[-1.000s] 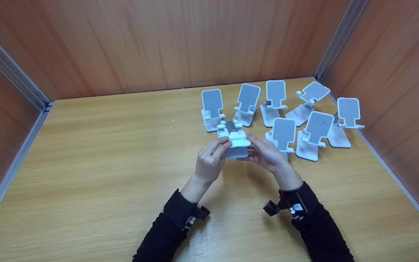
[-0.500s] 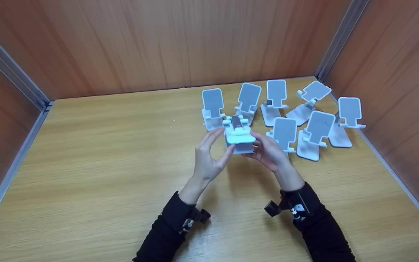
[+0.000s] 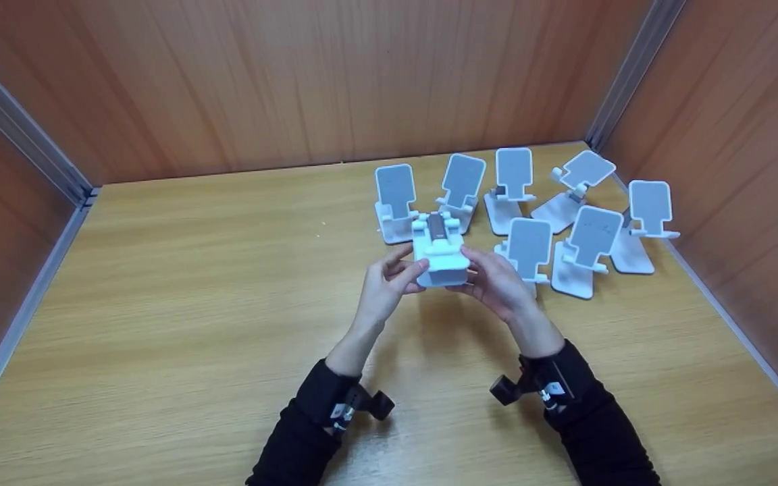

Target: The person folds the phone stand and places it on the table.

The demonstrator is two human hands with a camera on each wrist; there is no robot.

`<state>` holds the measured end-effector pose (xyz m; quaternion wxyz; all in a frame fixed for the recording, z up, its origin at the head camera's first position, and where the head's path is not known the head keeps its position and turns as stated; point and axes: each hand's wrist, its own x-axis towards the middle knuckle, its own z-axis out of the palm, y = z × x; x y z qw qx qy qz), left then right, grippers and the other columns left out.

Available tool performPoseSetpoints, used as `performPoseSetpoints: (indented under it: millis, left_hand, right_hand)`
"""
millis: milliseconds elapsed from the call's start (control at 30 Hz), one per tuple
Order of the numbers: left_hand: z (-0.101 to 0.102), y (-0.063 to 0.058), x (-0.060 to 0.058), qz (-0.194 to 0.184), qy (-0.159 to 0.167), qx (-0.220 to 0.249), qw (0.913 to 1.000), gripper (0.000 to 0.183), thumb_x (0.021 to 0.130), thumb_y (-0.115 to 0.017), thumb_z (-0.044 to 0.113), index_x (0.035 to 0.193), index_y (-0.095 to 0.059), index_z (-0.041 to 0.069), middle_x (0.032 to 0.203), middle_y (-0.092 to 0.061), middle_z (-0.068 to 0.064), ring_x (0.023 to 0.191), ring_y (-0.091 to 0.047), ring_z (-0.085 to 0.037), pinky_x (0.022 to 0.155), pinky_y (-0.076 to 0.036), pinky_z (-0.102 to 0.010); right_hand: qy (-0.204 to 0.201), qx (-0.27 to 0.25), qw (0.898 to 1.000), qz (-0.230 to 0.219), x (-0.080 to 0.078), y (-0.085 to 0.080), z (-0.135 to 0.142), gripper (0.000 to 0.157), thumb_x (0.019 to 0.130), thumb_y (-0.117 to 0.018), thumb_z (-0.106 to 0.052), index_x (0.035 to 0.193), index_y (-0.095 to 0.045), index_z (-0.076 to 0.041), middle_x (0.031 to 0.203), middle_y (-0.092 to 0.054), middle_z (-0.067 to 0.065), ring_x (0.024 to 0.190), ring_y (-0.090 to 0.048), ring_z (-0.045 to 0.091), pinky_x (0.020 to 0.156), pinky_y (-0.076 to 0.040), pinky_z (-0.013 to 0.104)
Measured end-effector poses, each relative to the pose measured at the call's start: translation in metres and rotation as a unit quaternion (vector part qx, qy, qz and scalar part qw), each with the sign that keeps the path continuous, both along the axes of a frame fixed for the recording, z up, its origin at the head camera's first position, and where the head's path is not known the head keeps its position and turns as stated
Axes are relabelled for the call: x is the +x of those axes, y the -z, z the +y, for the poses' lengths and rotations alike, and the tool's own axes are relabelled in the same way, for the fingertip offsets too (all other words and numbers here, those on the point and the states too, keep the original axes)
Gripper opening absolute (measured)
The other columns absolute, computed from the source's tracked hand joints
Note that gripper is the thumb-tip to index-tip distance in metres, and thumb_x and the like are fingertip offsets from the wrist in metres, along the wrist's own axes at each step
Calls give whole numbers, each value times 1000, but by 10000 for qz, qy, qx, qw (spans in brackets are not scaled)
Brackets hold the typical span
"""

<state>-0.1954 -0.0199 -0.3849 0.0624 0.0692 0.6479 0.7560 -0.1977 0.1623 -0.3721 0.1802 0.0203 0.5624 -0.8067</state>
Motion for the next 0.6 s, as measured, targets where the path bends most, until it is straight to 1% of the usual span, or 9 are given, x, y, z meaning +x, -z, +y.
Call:
performPoseSetpoints:
  millis: [67,133,200,300,400,533,600]
  left_hand:
    - [-1,-1,0,-191,54,208,9996,49,83,-61,10,125,-43,-8,88,-62,-15,73,-61,-17,68,-54,-29]
    - [-2,-1,0,-282,72,325,9990,48,81,-61,5,124,-43,-9,88,-61,-15,72,-61,-16,68,-54,-29]
    - [-2,0,0,-310,67,380,9988,48,80,-61,0,124,-44,-10,88,-61,-15,72,-61,-16,68,-54,-30]
    - [-3,0,-1,-293,15,343,9990,47,78,-60,-6,123,-45,-10,88,-60,-17,72,-62,-17,68,-55,-32]
    - [-4,1,-1,-297,-63,307,9991,47,77,-59,-10,122,-46,-9,90,-60,-18,72,-62,-19,68,-55,-33]
    - [-5,1,0,-399,-168,417,9982,46,76,-58,-12,121,-48,-9,92,-60,-19,71,-62,-19,66,-55,-33]
    - [-6,2,0,-432,-237,497,9975,44,76,-57,-13,120,-49,-9,93,-59,-20,70,-62,-19,65,-55,-32]
  right_hand:
    - [12,27,10000,10,0,1,-1,40,94,-44,-22,126,-37,2,104,-56,10,97,-53,22,82,-48,31]
    - [16,2,10000,40,-1,3,-1,40,94,-43,-19,126,-36,4,101,-57,9,93,-54,21,80,-49,30]
    - [-35,-64,9999,127,-1,5,-3,40,94,-42,-15,127,-35,6,98,-59,8,90,-56,20,78,-49,29]
    - [-137,-226,9993,252,-2,7,-4,40,95,-39,-9,129,-31,8,96,-61,7,85,-59,18,75,-50,27]
    - [-256,-387,9984,329,-2,9,-6,40,95,-36,-5,131,-26,9,96,-62,6,84,-60,17,75,-51,27]
    - [-267,-410,9982,336,-2,11,-7,42,95,-37,-5,133,-25,8,97,-62,7,87,-61,18,77,-51,28]
    - [-228,-376,9986,305,-3,13,-8,42,94,-39,-5,132,-27,8,97,-63,7,86,-61,18,76,-51,28]
